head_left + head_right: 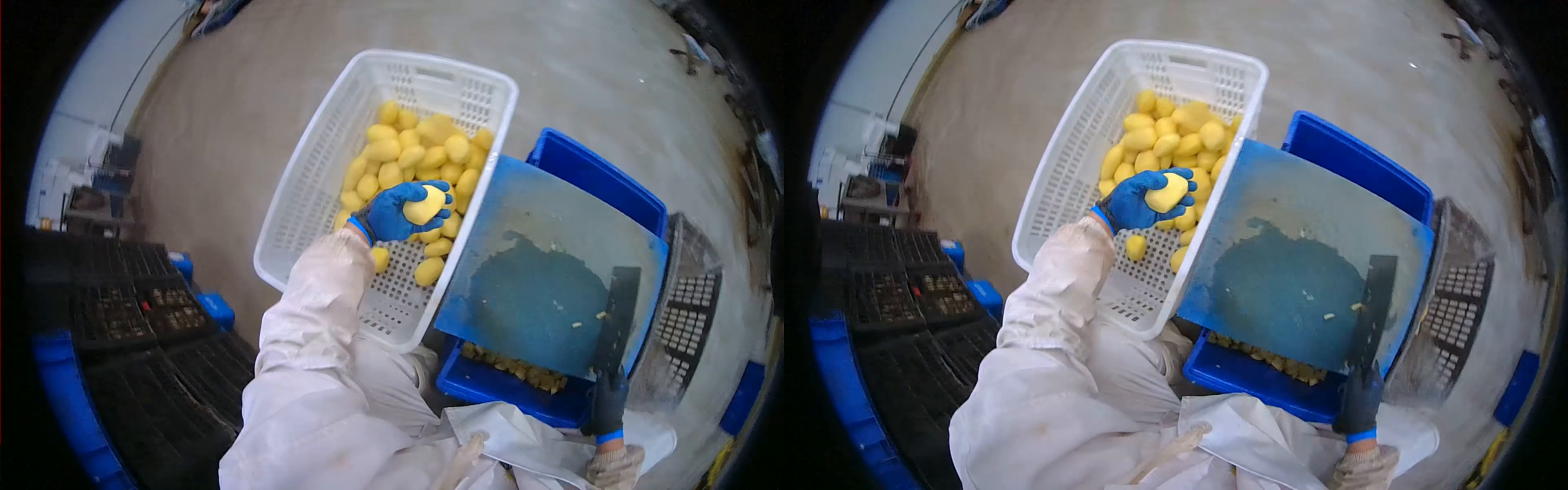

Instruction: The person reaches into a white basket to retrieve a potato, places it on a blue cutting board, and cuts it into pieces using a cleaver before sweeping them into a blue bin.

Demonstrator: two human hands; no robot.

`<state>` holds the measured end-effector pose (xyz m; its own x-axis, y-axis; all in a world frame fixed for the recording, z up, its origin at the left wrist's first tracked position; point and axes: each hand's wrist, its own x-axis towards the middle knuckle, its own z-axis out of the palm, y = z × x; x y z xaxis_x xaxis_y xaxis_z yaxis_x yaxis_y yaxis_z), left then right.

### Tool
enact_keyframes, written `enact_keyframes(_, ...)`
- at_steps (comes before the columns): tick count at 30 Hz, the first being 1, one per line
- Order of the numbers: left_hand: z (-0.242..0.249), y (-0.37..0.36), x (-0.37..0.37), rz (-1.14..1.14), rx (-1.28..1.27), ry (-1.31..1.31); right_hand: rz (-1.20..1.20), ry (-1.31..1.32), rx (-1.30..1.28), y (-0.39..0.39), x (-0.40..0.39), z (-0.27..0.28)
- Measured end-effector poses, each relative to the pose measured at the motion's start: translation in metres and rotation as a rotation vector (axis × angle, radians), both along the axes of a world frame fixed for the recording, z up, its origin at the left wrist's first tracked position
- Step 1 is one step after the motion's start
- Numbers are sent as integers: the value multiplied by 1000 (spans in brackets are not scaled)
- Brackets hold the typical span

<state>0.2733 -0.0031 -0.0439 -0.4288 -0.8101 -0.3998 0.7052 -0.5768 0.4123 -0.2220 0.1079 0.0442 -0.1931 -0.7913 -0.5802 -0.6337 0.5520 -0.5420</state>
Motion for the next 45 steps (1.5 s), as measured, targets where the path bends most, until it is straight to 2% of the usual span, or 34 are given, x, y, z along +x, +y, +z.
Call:
enact_keyframes(1, 26, -4, -18, -37, -100, 94, 486, 293, -399, 1, -17, -17)
enact_keyframes(2, 49, -5, -41, -64, -170, 22, 963, 616, -779, 7, -31, -32)
enact_keyframes(4, 64, 1, -88, -140, -274, -140, 760, 339, -705, 2, -20, -27)
enact_keyframes(6, 61, 16, -152, -152, -462, -551, 936, 530, -659, 5, -35, -38)
enact_keyframes(8, 45, 44, -218, -74, -730, -1109, 884, 607, -741, 8, -39, -51)
enact_keyframes(9, 24, 56, -249, -96, -742, -1095, 730, 497, -632, 10, -41, -61)
enact_keyframes(10, -2, 62, -274, -55, -850, -1434, 575, 384, -538, 9, -39, -66)
enact_keyframes(11, -14, 70, -289, -3, -947, -1778, 558, 385, -537, 16, -31, -55)
enact_keyframes(12, -9, 78, -296, -15, -953, -1774, 522, 292, -492, 26, -20, -39)
enact_keyframes(13, 3, 77, -297, -62, -849, -1818, 488, 200, -451, 33, -10, -29)
enact_keyframes(14, 8, 78, -300, -110, -745, -1861, 480, 197, -451, 43, -9, -35)
enact_keyframes(16, 10, 82, -293, -92, -748, -1847, 463, 5, -487, 59, -3, -53)
enact_keyframes(17, 6, 82, -288, -64, -749, -1830, 209, -119, -393, 64, 16, -25)
enact_keyframes(19, -29, 71, -276, -66, -826, -1817, 249, -113, -404, 67, 29, -16)
enact_keyframes(21, -29, 74, -276, -74, -899, -1795, 289, -100, -407, 70, 38, -2)
enact_keyframes(23, -1, 83, -283, -1, -669, -1706, 232, -175, -325, 71, 44, 14)
enact_keyframes(24, 2, 83, -284, -1, -673, -1704, 229, -174, -328, 72, 41, 1)
enact_keyframes(26, -12, 78, -285, 57, -504, -1638, 454, -19, -456, 71, 36, -28)
enact_keyframes(30, -25, 71, -282, 148, -460, -1488, 523, 19, -444, 72, 34, -19)
enact_keyframes(32, 19, 84, -288, 176, -299, -1305, 485, -16, -374, 69, 33, -16)
enact_keyframes(33, 20, 85, -289, 177, -300, -1304, 486, -15, -375, 68, 34, -16)
enact_keyframes(35, 24, 85, -289, 183, -328, -1390, 243, -112, -489, 66, 37, -20)
enact_keyframes(36, 25, 86, -289, 184, -326, -1390, 245, -112, -488, 66, 35, -26)
enact_keyframes(38, 27, 86, -290, 180, -287, -1403, 399, -172, -831, 65, 30, -34)
enact_keyframes(39, 27, 86, -288, 179, -280, -1404, 401, -175, -826, 62, 28, -38)
enact_keyframes(41, 21, 83, -286, 154, -308, -1318, 385, -181, -400, 53, 24, -21)
enact_keyframes(42, 17, 83, -285, 153, -305, -1316, 386, -180, -397, 50, 25, -12)
enact_keyframes(44, 11, 83, -283, 155, -533, -1729, 205, -337, -215, 45, 31, 1)
enact_keyframes(45, 8, 83, -284, 155, -528, -1729, 207, -337, -211, 42, 30, -7)
